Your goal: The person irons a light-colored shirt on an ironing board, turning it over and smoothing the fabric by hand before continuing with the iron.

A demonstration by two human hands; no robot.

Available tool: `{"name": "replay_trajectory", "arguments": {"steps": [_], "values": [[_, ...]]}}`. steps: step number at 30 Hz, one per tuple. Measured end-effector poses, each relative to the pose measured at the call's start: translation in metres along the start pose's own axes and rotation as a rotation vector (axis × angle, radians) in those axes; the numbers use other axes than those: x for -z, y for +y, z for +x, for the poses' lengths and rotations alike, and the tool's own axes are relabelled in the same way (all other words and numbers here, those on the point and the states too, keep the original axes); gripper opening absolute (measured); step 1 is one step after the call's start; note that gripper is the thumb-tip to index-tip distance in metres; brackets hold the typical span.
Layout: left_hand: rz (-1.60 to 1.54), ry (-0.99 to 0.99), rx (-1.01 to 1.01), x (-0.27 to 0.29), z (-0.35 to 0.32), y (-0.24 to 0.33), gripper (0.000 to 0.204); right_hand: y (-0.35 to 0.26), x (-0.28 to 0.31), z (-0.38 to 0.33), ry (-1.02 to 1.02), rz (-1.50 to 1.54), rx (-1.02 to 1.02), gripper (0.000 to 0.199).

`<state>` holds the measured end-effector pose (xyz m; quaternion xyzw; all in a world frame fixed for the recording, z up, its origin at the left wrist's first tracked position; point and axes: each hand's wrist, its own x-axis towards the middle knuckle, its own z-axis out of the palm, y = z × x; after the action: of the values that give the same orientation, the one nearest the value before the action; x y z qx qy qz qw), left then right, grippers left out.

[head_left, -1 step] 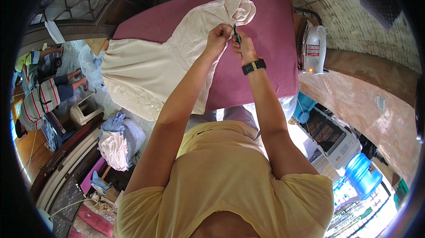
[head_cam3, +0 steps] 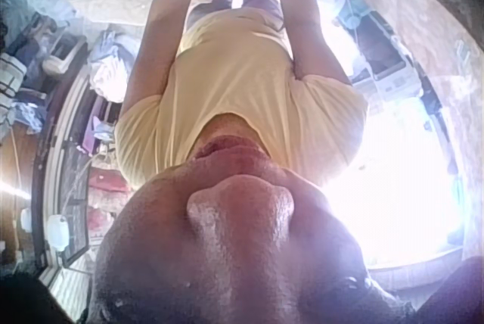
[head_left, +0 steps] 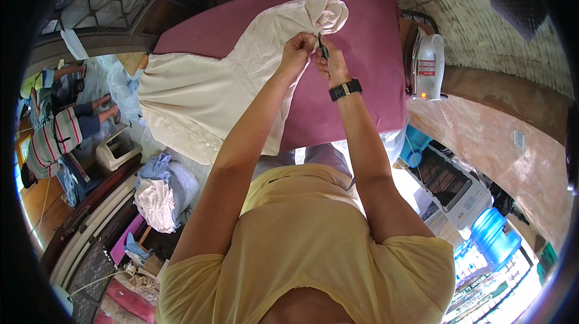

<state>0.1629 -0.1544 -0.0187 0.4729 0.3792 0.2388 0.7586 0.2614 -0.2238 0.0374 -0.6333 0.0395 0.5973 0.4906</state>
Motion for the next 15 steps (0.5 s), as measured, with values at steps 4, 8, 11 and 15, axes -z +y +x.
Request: {"name": "replay_trajectory", "arguments": {"steps": [4, 8, 11, 15], "values": [[-0.161, 0.000, 0.066, 0.002, -0.005, 0.009, 0.016, 0.000, 0.004, -0.011, -0.069, 0.050, 0.040, 0.044], [-0.388, 0.095, 0.206, 0.001, -0.005, 0.022, 0.018, 0.005, 0.013, -0.019, -0.103, -0.072, 0.182, 0.049], [-0.442, 0.056, 0.197, 0.002, 0.001, 0.029, 0.019, 0.010, 0.010, -0.012, -0.052, -0.223, 0.312, 0.054], [-0.451, 0.010, 0.200, 0.008, 0.001, 0.028, 0.017, 0.023, -0.001, 0.001, 0.129, -0.477, 0.484, 0.061]]}}
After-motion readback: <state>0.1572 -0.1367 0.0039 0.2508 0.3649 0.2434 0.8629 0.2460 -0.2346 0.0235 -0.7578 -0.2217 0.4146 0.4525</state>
